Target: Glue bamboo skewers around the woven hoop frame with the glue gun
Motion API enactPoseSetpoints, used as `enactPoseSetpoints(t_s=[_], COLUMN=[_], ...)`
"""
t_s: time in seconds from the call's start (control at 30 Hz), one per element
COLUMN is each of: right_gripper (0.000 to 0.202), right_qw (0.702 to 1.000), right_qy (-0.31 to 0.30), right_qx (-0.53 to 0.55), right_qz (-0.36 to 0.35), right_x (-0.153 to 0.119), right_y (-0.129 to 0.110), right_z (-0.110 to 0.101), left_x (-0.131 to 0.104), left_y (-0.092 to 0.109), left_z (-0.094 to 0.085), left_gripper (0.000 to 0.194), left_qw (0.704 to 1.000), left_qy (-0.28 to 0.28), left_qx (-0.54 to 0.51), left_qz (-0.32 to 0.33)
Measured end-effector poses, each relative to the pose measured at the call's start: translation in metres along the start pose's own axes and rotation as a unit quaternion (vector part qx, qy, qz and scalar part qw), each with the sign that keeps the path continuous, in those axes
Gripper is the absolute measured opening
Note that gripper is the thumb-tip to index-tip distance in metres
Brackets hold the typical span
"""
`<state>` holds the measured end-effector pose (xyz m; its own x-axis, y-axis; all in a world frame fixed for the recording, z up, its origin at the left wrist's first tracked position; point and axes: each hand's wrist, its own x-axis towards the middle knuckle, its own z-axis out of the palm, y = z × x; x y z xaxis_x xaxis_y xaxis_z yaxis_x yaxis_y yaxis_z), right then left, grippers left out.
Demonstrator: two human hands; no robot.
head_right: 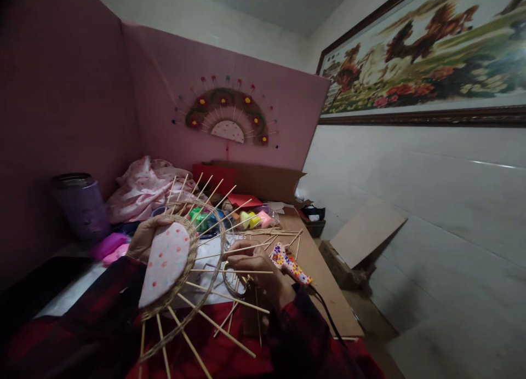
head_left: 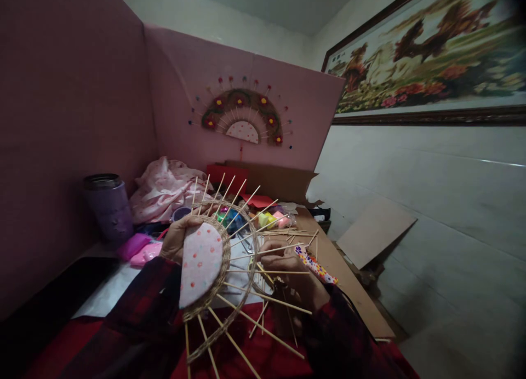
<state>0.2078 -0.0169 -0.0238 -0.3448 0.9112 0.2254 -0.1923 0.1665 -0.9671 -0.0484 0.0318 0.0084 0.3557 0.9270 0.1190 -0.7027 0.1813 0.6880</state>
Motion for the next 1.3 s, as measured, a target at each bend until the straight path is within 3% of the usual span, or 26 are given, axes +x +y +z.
enactPoseSetpoints(t_s=[0.2, 0.4, 0.53, 0.7, 0.83, 0.93, 1.03, 1.17, 1.3], right_gripper=[0.032, 0.037, 0.036, 0.035, 0.031, 0.029, 0.028, 0.025, 0.023], right_qw=[0.999, 0.999, 0.999, 0.995, 0.99, 0.988, 0.988, 0.993, 0.996], right_qy=[-0.001, -0.002, 0.021, 0.094, 0.138, 0.144, 0.128, 0.11, 0.083], right_qx=[0.045, 0.031, 0.012, 0.008, 0.037, 0.063, 0.081, 0.04, 0.014], right_qz=[0.016, 0.035, 0.034, 0.023, 0.004, 0.001, 0.004, -0.022, -0.026], right_x=[0.007, 0.009, 0.011, 0.013, 0.015, 0.016, 0.015, 0.015, 0.016], right_y=[0.007, 0.014, 0.012, 0.01, 0.007, 0.004, 0.001, 0.005, 0.01], right_z=[0.007, 0.004, 0.007, 0.011, 0.009, 0.009, 0.01, 0.01, 0.009], left_x=[-0.002, -0.003, -0.002, 0.003, 0.006, 0.004, 0.0, -0.003, -0.005], left_y=[-0.001, -0.003, -0.003, -0.01, -0.022, -0.03, -0.032, -0.026, -0.02], left_z=[0.009, 0.009, 0.008, 0.011, 0.017, 0.021, 0.023, 0.018, 0.011], left_gripper=[0.054, 0.054, 0.043, 0.017, 0.011, 0.004, 0.013, 0.016, 0.015], left_qw=[0.998, 0.998, 0.998, 0.982, 0.973, 0.977, 0.984, 0.985, 0.992], left_qy=[0.054, 0.056, 0.063, 0.184, 0.22, 0.204, 0.164, 0.147, 0.091], left_qx=[-0.009, 0.008, -0.014, -0.026, -0.021, -0.027, -0.019, 0.02, 0.046], left_qz=[0.001, 0.005, 0.007, -0.023, -0.06, -0.051, -0.071, -0.086, -0.077])
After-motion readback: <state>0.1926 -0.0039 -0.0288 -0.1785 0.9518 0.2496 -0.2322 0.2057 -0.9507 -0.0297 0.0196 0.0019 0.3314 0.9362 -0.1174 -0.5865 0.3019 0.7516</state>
